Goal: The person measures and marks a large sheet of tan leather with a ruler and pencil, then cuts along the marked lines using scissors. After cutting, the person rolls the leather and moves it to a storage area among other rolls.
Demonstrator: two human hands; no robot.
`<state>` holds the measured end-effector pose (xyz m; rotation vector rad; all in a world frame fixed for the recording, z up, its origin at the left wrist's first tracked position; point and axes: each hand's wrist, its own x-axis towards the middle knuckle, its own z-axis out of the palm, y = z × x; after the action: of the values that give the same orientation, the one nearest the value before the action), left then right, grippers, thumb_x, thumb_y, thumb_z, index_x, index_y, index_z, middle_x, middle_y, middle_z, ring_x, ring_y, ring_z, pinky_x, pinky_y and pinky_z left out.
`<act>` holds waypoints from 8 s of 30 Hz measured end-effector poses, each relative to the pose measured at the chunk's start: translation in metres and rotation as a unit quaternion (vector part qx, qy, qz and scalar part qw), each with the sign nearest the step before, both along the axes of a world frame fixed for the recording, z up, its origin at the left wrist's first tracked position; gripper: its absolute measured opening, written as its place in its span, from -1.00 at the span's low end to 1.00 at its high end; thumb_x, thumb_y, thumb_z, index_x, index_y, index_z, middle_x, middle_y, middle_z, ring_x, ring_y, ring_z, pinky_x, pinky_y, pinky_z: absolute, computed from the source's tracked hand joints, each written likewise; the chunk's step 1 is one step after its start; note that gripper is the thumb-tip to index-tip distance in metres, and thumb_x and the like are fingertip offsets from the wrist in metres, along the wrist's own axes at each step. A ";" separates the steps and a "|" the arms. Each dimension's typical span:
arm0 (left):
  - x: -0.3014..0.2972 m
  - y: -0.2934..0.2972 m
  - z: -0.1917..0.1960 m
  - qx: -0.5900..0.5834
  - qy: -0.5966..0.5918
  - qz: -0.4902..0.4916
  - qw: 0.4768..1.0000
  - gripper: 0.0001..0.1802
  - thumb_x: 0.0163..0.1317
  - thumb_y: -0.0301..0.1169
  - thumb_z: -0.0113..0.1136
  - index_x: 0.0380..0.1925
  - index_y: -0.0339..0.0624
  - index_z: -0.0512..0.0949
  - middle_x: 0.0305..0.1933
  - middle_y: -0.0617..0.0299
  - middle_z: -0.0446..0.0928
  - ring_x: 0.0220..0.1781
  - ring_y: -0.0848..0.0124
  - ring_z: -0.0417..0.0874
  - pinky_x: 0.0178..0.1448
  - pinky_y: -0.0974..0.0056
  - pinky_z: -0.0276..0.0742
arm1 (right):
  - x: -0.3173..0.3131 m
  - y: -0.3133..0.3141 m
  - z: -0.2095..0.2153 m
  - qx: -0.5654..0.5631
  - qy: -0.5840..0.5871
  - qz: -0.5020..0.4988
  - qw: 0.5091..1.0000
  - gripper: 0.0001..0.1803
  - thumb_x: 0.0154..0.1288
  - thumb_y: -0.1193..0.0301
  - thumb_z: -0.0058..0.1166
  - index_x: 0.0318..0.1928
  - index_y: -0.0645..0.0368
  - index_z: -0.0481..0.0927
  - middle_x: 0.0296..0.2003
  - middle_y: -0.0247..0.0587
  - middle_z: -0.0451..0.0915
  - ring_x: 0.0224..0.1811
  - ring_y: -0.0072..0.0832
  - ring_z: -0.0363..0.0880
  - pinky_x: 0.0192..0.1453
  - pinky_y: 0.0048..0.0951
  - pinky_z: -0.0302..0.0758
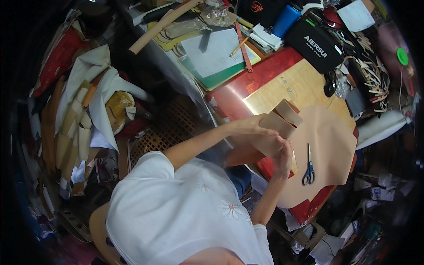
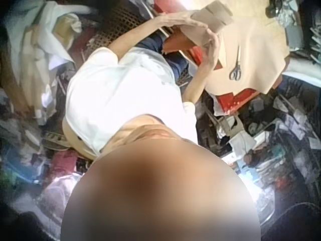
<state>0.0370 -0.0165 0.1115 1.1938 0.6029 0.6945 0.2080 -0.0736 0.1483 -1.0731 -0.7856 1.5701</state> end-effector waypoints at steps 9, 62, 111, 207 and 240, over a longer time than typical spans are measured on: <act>-0.038 -0.008 -0.026 -0.247 -0.106 0.024 0.963 -0.21 0.06 -0.21 0.40 0.26 -0.23 0.29 0.16 0.13 0.45 0.20 0.34 0.48 0.21 0.24 0.45 | -0.051 0.020 -0.006 0.058 -0.242 -0.006 0.969 -0.67 0.36 0.40 0.05 0.06 0.30 0.45 -0.11 -0.17 0.55 -0.01 -0.51 0.49 0.10 -0.43 0.41; -0.011 0.213 -0.047 0.258 0.289 0.078 0.919 -0.41 0.24 -0.38 0.20 0.27 -0.24 0.33 0.25 -0.08 0.40 0.20 0.18 0.47 0.28 0.18 0.33 | 0.211 0.025 -0.083 -0.213 -0.772 -0.120 0.586 -0.78 0.23 0.32 0.03 -0.16 0.15 0.52 -0.16 0.00 0.52 0.04 -0.01 0.44 0.06 -0.04 0.38; 0.178 0.163 -0.042 0.163 0.423 -0.127 0.882 -0.31 0.06 -0.08 0.35 0.10 -0.28 0.45 0.01 0.04 0.51 0.04 0.12 0.51 0.12 0.12 0.41 | 0.190 -0.079 0.063 -0.071 0.368 -0.454 0.809 -0.59 0.31 0.28 -0.05 0.03 0.33 0.49 -0.16 -0.05 0.63 -0.22 -0.32 0.68 -0.13 -0.37 0.64; 0.119 0.073 -0.050 0.059 0.529 -0.004 0.847 -0.46 -0.03 -0.06 0.45 -0.23 -0.30 0.58 -0.38 0.18 0.61 -0.31 0.30 0.64 -0.17 0.25 0.52 | 0.150 -0.241 -0.055 -0.444 -0.040 -0.295 0.845 -0.54 0.13 0.32 0.34 0.00 0.32 0.60 -0.13 -0.19 0.66 -0.09 -0.52 0.60 0.00 -0.51 0.47; 0.242 0.106 -0.044 0.630 0.333 -0.337 0.616 -0.43 0.18 -0.43 0.00 0.27 0.03 0.33 0.26 0.22 0.37 0.25 0.24 0.39 0.27 0.15 0.32 | 0.248 -0.066 -0.058 -0.081 -0.757 -0.103 0.640 -0.57 0.27 0.31 0.03 0.15 0.08 0.46 0.14 -0.19 0.43 0.28 -0.16 0.27 0.45 0.05 0.02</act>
<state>0.2786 0.0899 0.0672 2.8888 0.0878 -0.1739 0.4558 -0.1399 0.0906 -2.5108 -1.4706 0.1574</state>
